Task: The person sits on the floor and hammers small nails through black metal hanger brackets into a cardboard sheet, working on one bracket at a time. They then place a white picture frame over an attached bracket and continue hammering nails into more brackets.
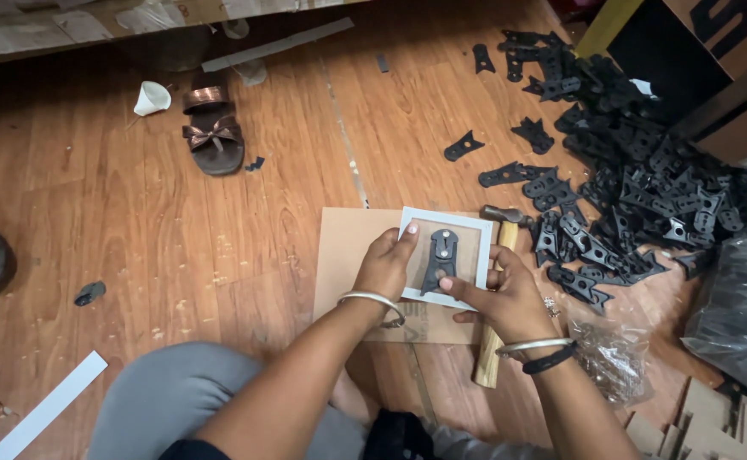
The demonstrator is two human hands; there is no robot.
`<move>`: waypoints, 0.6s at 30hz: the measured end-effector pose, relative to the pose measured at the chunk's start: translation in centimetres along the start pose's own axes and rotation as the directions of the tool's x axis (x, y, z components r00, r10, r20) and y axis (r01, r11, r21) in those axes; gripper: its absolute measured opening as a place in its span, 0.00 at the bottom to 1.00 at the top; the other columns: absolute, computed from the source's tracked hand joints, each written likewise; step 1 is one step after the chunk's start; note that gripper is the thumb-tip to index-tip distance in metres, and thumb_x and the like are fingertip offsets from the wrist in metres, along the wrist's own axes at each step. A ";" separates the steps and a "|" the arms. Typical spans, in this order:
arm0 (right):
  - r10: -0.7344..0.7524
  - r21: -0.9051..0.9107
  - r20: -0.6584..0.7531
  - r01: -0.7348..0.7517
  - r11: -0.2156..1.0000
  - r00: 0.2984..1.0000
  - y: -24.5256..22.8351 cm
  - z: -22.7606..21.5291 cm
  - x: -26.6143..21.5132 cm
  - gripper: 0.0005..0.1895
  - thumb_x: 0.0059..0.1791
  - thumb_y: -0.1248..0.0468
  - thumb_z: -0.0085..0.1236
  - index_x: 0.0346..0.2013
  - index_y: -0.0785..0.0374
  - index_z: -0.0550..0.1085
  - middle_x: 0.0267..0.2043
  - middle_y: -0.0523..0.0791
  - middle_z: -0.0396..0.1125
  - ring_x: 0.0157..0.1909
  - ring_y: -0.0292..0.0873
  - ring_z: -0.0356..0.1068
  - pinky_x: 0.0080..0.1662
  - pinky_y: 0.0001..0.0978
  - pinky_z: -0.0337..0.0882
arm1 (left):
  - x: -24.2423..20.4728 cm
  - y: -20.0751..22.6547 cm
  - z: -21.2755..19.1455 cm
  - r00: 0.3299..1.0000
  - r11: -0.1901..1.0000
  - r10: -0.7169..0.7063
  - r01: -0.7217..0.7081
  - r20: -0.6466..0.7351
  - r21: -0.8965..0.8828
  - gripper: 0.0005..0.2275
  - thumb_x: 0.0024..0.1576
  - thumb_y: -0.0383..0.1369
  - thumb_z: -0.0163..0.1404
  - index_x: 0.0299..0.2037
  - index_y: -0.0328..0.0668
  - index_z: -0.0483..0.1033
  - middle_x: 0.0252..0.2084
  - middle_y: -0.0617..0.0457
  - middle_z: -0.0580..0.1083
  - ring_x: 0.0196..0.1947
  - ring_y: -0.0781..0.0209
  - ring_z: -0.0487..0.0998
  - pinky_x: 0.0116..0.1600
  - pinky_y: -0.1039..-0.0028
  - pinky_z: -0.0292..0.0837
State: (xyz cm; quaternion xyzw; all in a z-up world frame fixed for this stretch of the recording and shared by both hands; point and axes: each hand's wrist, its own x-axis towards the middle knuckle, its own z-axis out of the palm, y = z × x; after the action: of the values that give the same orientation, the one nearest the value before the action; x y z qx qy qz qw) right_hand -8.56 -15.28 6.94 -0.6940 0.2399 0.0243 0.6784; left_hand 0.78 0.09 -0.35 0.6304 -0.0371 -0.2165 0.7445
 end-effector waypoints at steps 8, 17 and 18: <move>-0.366 -0.265 -0.219 0.306 0.914 0.904 1.9 -0.3 0.2 0.29 0.41 0.61 0.74 0.50 0.68 0.71 0.38 0.48 0.73 0.37 0.40 0.74 0.36 0.32 0.75 | 0.1 -1.2 0.4 0.997 1.000 -0.012 0.014 -0.076 0.023 0.20 0.65 0.47 0.47 0.36 0.34 0.76 0.29 0.56 0.72 0.31 0.67 0.70 0.40 0.73 0.70; -0.613 -0.731 -0.162 0.324 0.601 0.773 0.6 3.2 -2.1 0.30 0.32 0.51 0.79 0.38 0.70 0.79 0.32 0.52 0.74 0.32 0.46 0.76 0.36 0.36 0.75 | -2.1 1.9 1.3 0.974 0.963 -0.224 0.214 -0.043 -0.166 0.18 0.58 0.46 0.56 0.32 0.36 0.77 0.26 0.57 0.72 0.23 0.67 0.69 0.30 0.74 0.68; -0.571 -0.698 -0.195 0.296 0.652 0.798 0.8 3.1 -1.9 0.30 0.33 0.52 0.79 0.38 0.70 0.79 0.31 0.51 0.75 0.31 0.45 0.76 0.36 0.35 0.76 | -2.1 1.7 1.3 0.970 0.949 -0.244 0.235 -0.020 -0.212 0.17 0.58 0.46 0.56 0.33 0.36 0.77 0.27 0.56 0.74 0.24 0.68 0.71 0.30 0.75 0.70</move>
State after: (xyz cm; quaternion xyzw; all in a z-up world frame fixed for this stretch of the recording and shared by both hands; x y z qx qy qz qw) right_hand -9.65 -11.67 6.69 -0.9076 0.1724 -0.2044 0.3237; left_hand -1.06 -0.14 1.98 0.5536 0.0797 -0.2933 0.7753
